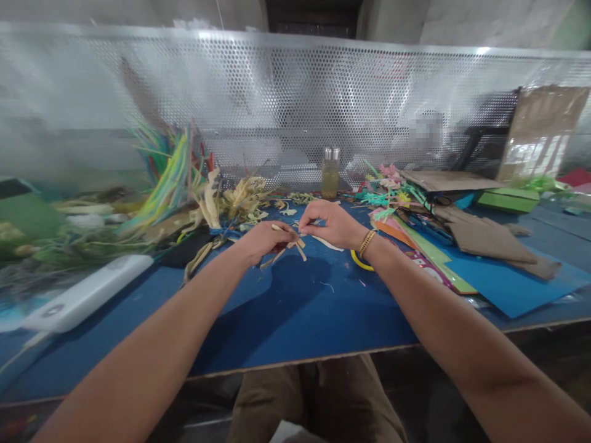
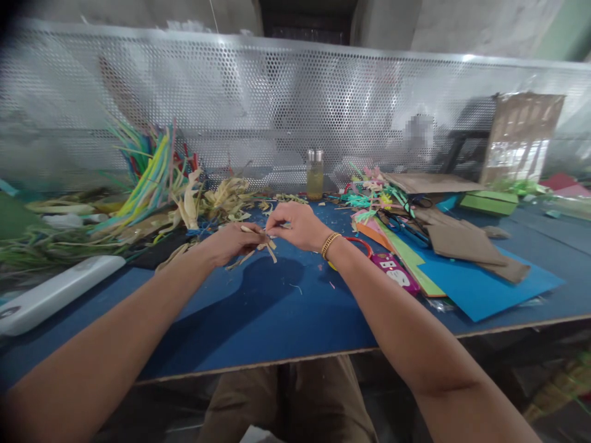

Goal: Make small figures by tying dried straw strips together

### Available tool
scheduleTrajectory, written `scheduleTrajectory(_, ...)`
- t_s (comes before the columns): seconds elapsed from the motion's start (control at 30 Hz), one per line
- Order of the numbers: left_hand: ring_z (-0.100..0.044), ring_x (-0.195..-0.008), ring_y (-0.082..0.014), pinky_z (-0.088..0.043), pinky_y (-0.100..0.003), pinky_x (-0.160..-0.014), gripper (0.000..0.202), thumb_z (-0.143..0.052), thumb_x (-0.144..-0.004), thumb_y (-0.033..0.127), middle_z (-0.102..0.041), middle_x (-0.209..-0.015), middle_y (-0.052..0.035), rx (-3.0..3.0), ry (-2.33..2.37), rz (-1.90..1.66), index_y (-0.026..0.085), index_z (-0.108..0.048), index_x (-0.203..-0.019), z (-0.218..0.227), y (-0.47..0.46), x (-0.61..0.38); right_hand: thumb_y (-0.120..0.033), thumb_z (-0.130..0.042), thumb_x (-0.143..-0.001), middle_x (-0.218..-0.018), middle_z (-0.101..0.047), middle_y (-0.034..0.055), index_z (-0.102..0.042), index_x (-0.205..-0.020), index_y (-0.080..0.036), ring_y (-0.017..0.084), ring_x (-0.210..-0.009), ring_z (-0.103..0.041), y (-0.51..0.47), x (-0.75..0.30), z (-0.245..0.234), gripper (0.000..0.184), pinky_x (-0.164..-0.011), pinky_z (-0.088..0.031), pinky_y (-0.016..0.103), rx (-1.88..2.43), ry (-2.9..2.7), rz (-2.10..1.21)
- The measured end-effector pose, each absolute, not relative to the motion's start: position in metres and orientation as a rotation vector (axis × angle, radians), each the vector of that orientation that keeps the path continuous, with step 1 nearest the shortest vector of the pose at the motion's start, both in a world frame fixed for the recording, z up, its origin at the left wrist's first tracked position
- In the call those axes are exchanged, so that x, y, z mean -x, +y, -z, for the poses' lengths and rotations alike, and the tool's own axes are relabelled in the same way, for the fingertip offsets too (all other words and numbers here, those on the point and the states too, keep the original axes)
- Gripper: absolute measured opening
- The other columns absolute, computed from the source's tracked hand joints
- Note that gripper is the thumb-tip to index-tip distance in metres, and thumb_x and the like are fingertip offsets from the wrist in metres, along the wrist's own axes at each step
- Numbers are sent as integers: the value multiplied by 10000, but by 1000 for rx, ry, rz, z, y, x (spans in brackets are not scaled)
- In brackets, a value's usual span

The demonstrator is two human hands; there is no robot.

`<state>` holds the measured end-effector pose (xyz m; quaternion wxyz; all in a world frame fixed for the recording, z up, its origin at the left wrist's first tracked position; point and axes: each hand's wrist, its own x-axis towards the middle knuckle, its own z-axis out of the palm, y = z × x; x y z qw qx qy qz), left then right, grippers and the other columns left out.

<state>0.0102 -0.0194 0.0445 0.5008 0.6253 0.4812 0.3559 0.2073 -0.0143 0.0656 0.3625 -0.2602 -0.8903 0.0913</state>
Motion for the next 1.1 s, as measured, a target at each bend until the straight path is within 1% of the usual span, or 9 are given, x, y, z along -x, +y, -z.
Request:
scheduleTrajectory(0.07,-427,-465,-81,-309,-208,-450,138,-766,-585,262,-523,-487,33,-1620,1141,-831,167,-672,-618,-44,-23,-13,-250,-629,-836,-789,-637,12,-674,-766,-190,134,-789,-546,-13,-205,-64,102,-795,-387,278,690,-2282,-238)
scheduleTrajectory(0.2,-516,-552,-119,-382,-238,-534,165,-761,-624,337,-624,-587,-15,-1810,1046,-784,181,-717,-654,-48,-30,-15,-263,-629,-822,-775,-636,17,-680,-748,-181,134,-773,-547,-9,-206,-58,122,-758,-389,275,845,-2202,-250)
scheduleTrajectory(0.33,-538,-584,-129,-401,-247,-557,180,-754,-639,360,-664,-652,-31,-1827,1034,-881,191,-738,-701,-52,-32,-15,-257,-645,-780,-776,-653,23,-685,-744,-165,123,-723,-560,-5,-209,-49,107,-696,-396,257,950,-2143,-355)
scheduleTrajectory(0.43,-534,-569,-125,-406,-245,-548,185,-747,-640,357,-652,-644,-23,-1726,1059,-1033,186,-722,-706,-50,-28,-14,-231,-649,-749,-747,-644,16,-678,-725,-159,118,-694,-548,-4,-210,-46,81,-669,-385,251,980,-2157,-351)
scheduleTrajectory(0.53,-525,-560,-115,-409,-238,-548,178,-729,-646,342,-625,-623,-9,-1624,1038,-1185,174,-688,-687,-47,-23,-15,-215,-649,-736,-741,-640,8,-677,-710,-168,121,-710,-547,-6,-209,-47,61,-680,-377,250,965,-2201,-305)
scheduleTrajectory(0.67,-453,-495,-89,-348,-216,-482,137,-700,-634,280,-555,-537,17,-1565,1193,-1284,155,-650,-659,-48,-23,-16,-217,-646,-766,-749,-643,2,-681,-698,-183,126,-749,-563,-6,-210,-51,84,-713,-371,256,923,-2240,-234)
scheduleTrajectory(0.8,-414,-460,-85,-294,-217,-443,101,-679,-612,237,-529,-493,28,-1596,1382,-1306,153,-623,-609,-51,-24,-16,-236,-656,-792,-776,-654,7,-687,-715,-195,140,-787,-567,-7,-210,-53,92,-750,-366,272,903,-2240,-149)
scheduleTrajectory(0.97,-398,-432,-97,-263,-231,-431,126,-694,-596,268,-505,-442,35,-1781,1515,-1209,165,-625,-575,-45,-18,-11,-237,-653,-815,-788,-651,13,-684,-721,-201,151,-814,-554,-10,-204,-54,106,-792,-360,286,829,-2287,-129)
scheduleTrajectory(1.1,-461,-472,-110,-311,-227,-467,143,-691,-624,307,-572,-495,16,-2049,1381,-986,164,-686,-629,-43,-18,-9,-231,-629,-831,-779,-628,16,-670,-735,-185,133,-763,-541,-11,-202,-54,114,-751,-379,268,768,-2235,-204)
